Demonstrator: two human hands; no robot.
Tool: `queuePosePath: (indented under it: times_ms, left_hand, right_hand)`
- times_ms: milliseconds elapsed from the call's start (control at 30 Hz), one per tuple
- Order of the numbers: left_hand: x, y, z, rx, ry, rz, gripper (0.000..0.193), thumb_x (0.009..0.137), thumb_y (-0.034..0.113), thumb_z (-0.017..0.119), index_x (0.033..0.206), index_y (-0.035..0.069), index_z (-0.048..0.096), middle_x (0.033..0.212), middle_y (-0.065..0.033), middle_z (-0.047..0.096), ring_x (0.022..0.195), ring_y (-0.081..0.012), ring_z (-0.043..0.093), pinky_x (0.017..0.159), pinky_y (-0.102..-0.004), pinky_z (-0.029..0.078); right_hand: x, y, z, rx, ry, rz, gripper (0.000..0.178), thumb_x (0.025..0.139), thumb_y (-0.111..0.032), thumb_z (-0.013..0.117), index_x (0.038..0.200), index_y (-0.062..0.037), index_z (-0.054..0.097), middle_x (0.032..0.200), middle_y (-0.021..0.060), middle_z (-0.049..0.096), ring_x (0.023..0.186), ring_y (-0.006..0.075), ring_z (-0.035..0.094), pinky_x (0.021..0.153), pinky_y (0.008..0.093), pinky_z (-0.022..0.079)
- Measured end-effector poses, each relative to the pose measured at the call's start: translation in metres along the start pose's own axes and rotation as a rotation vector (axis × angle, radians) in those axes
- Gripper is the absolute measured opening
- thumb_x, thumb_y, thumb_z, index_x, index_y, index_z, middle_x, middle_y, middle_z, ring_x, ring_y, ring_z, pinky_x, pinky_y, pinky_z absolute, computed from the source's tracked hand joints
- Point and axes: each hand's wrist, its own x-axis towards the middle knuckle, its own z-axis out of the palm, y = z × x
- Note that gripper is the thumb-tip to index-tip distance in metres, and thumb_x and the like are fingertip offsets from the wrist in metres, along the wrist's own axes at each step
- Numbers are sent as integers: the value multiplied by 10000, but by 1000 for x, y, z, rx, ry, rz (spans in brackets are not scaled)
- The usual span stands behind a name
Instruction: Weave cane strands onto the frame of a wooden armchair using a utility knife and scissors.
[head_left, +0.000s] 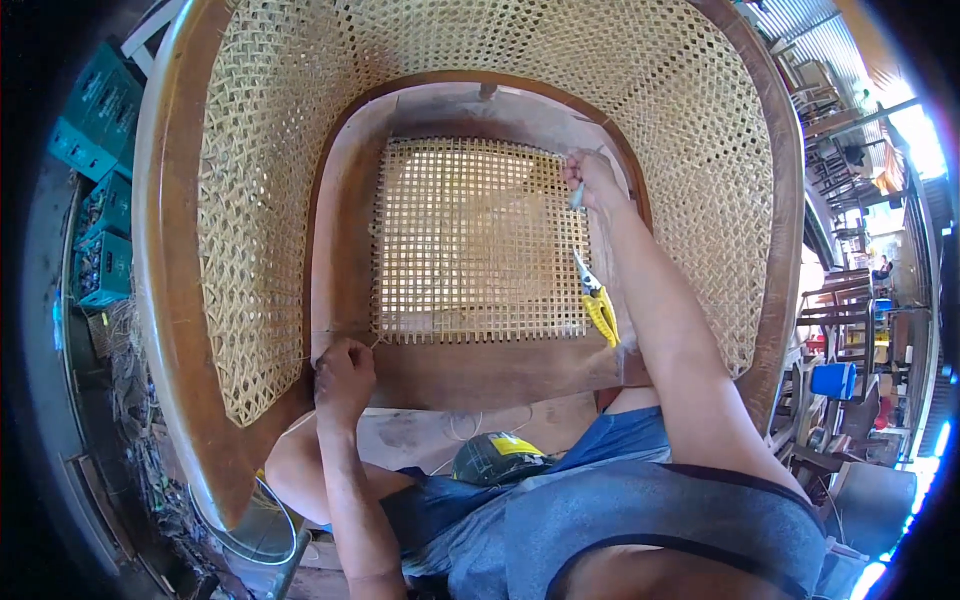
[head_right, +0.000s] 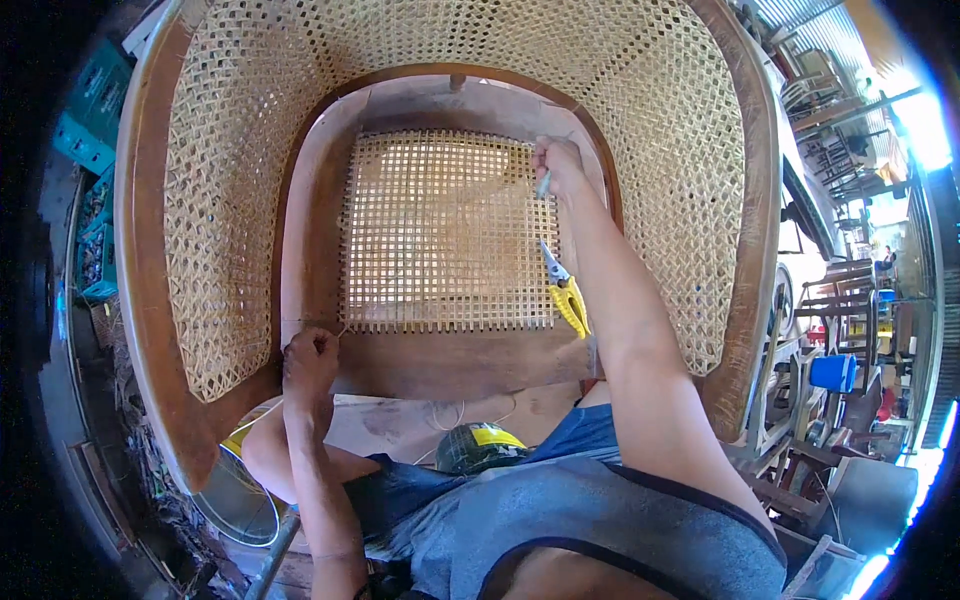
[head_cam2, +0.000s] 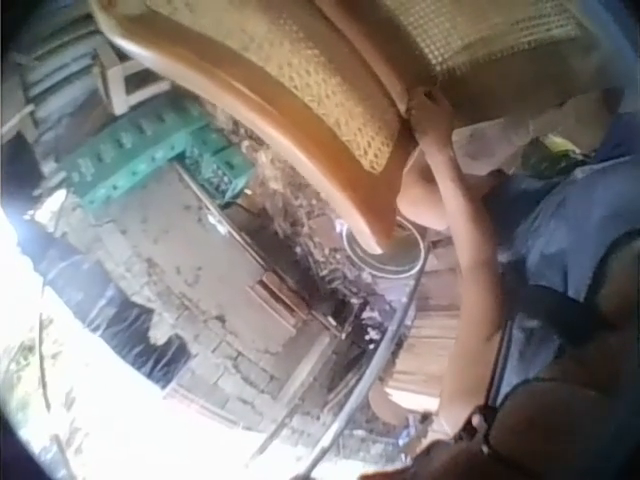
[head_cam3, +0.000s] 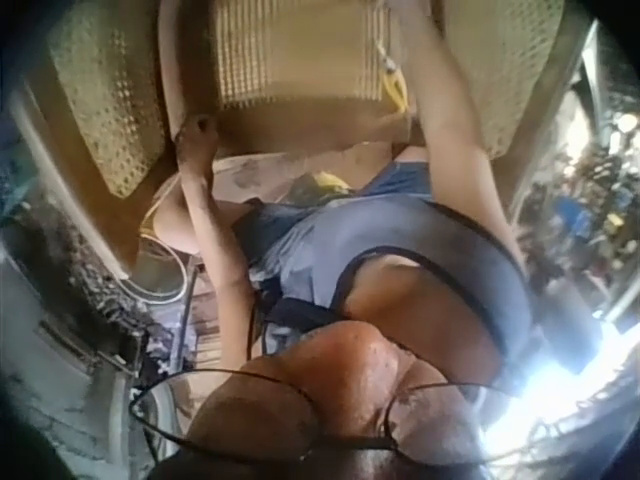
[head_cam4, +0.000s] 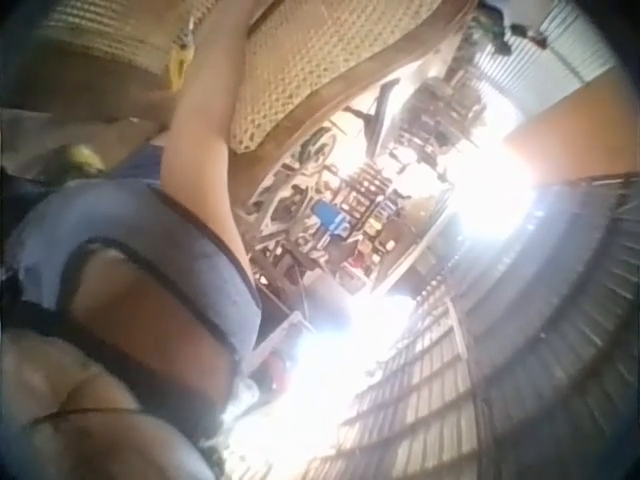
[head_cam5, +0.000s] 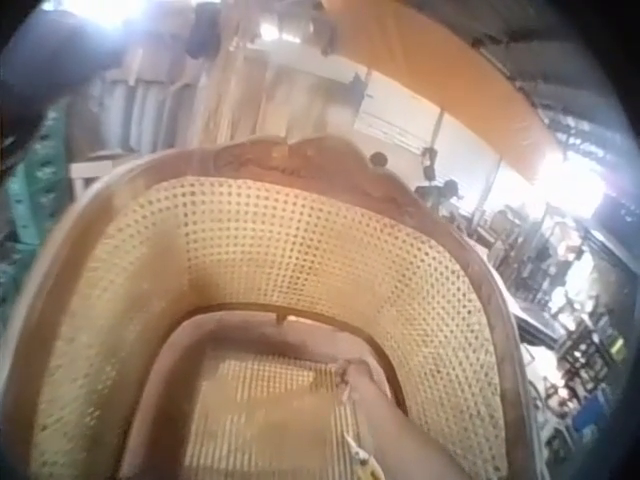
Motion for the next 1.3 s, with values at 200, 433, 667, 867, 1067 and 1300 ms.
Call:
queuePosePath:
  times_ms: [200,433,667,867,1067,1300]
  left_hand:
    - [0,-9,0,-62,-48,18,106,819,124,607,828,21,626,770,-165,660,736,-331,658,667,-412,512]
    - [-2,-15,-5,-6,-57,17,93,824,108,577,830,24,616,783,-181,651,748,-342,652,670,-435,507]
    - [2,-17,7,54,-63,6,143,855,148,531,860,25,602,851,-243,630,850,-417,620,755,-486,496]
    - [-8,-16,1,41,25,47,192,873,156,506,862,-11,600,856,-252,637,824,-419,628,741,-494,503]
    - [-2,-5,3,76,2,33,202,872,152,497,853,-21,598,839,-259,634,831,-414,633,758,-492,504]
    - [-5,-19,5,13,47,73,210,869,162,506,868,-20,610,866,-266,639,852,-416,634,778,-487,506]
  right_hand:
    - [-4,-6,-1,-681,173,-526,204,889,-176,589,928,23,616,781,163,668,696,246,684,507,364,518]
    - [-22,-28,15,-1499,180,-523,294,871,-156,518,1112,-40,640,962,248,665,924,405,647,827,493,501]
    - [-71,-39,50,-1485,306,-979,398,904,-285,575,1228,-56,600,1177,200,621,1037,329,615,898,452,484]
    - [-225,43,159,-1551,-591,-760,321,955,-287,508,1231,-151,601,1310,92,547,951,258,654,748,411,534]
    - [-224,83,173,-1604,-617,-693,256,944,-271,507,969,-29,585,1246,133,570,916,295,660,678,443,529]
    - [-232,38,188,-1773,-770,-520,305,974,-211,415,1090,45,533,1147,295,588,975,403,631,843,485,497]
